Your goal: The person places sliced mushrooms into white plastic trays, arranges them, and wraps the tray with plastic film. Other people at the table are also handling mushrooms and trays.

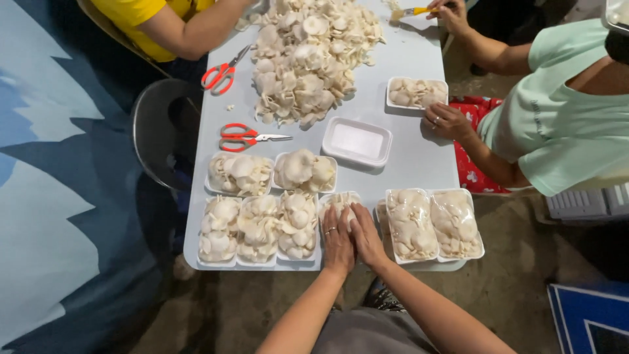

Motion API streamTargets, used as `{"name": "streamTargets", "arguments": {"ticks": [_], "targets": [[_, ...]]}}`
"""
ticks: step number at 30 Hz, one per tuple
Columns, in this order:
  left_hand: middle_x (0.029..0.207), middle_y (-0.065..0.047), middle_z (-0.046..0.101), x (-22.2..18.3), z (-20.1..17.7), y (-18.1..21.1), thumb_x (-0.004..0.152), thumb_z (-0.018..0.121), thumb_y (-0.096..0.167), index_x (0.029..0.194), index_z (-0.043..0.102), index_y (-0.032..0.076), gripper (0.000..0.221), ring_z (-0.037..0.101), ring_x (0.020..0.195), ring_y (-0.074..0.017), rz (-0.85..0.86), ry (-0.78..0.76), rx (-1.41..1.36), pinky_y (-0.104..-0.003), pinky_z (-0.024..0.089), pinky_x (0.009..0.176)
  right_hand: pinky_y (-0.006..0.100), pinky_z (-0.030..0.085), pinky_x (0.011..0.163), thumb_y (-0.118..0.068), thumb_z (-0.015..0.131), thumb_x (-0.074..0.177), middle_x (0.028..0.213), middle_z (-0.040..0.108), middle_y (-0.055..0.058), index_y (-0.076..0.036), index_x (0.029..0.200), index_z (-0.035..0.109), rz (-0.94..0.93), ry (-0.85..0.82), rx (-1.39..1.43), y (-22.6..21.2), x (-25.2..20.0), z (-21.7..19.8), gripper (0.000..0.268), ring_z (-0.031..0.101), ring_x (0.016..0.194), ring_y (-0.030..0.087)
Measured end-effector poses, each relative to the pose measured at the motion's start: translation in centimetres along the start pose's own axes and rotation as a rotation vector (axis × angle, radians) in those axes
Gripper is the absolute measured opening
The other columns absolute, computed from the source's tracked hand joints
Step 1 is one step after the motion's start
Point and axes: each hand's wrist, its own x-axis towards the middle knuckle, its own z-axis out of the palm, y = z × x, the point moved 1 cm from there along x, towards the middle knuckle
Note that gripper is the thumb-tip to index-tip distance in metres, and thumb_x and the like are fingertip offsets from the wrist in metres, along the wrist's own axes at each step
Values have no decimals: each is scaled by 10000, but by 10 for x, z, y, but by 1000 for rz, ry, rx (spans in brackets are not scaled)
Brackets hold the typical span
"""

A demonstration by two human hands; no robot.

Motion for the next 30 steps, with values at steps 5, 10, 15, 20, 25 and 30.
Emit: {"name": "streamTargets", "arguments": {"ticks": [5,10,15,20,25,30], "targets": [[1590,-274,279,-7,18,-5,1037,506,229,1604,303,147,608,253,1487,-477,-16,-81,-95,-550,230,1221,532,169,1247,-431,355,1106,1624,310,238,-169,1608,363,5,33,-14,-1,-9,-7,566,203,1520,444],[1597,-270,247,-9,28,-7,1002,530,210,1614,239,129,682,190,1505,-483,20,-150,-89,-537,166,1239,550,182,1243,-407,429,1076,1591,262,319,-165,1606,326,-9,32,-107,7,-9,-5,592,186,1512,489],[1617,-193,265,-15,32,-10,1001,513,276,1618,276,198,665,120,1512,-509,-26,-127,-99,-563,139,1228,555,202,1233,-447,417,1084,1506,400,296,-84,1591,333,-15,28,-52,0,-9,-6,629,298,1480,483],[1596,-235,292,-14,41,-11,1003,549,282,1601,302,133,664,213,1492,-500,-2,-49,-88,-547,217,1216,567,211,1224,-423,445,1063,1553,359,305,-85,1617,285,29,25,13,-12,-15,-4,668,287,1483,487],[1612,-206,279,-6,17,-2,1027,478,226,1600,311,170,600,225,1497,-479,-73,-104,-257,-562,231,1220,557,233,1224,-409,459,1055,1577,347,304,-73,1614,299,85,53,97,-16,-11,-3,672,295,1484,486],[1603,-161,333,-6,20,-17,933,514,253,1594,347,240,682,229,1515,-426,-44,-161,-56,-594,177,1213,517,335,1181,-458,445,1082,1434,527,289,-116,1506,520,-22,79,-294,-18,-7,-21,549,432,1421,450]]}}
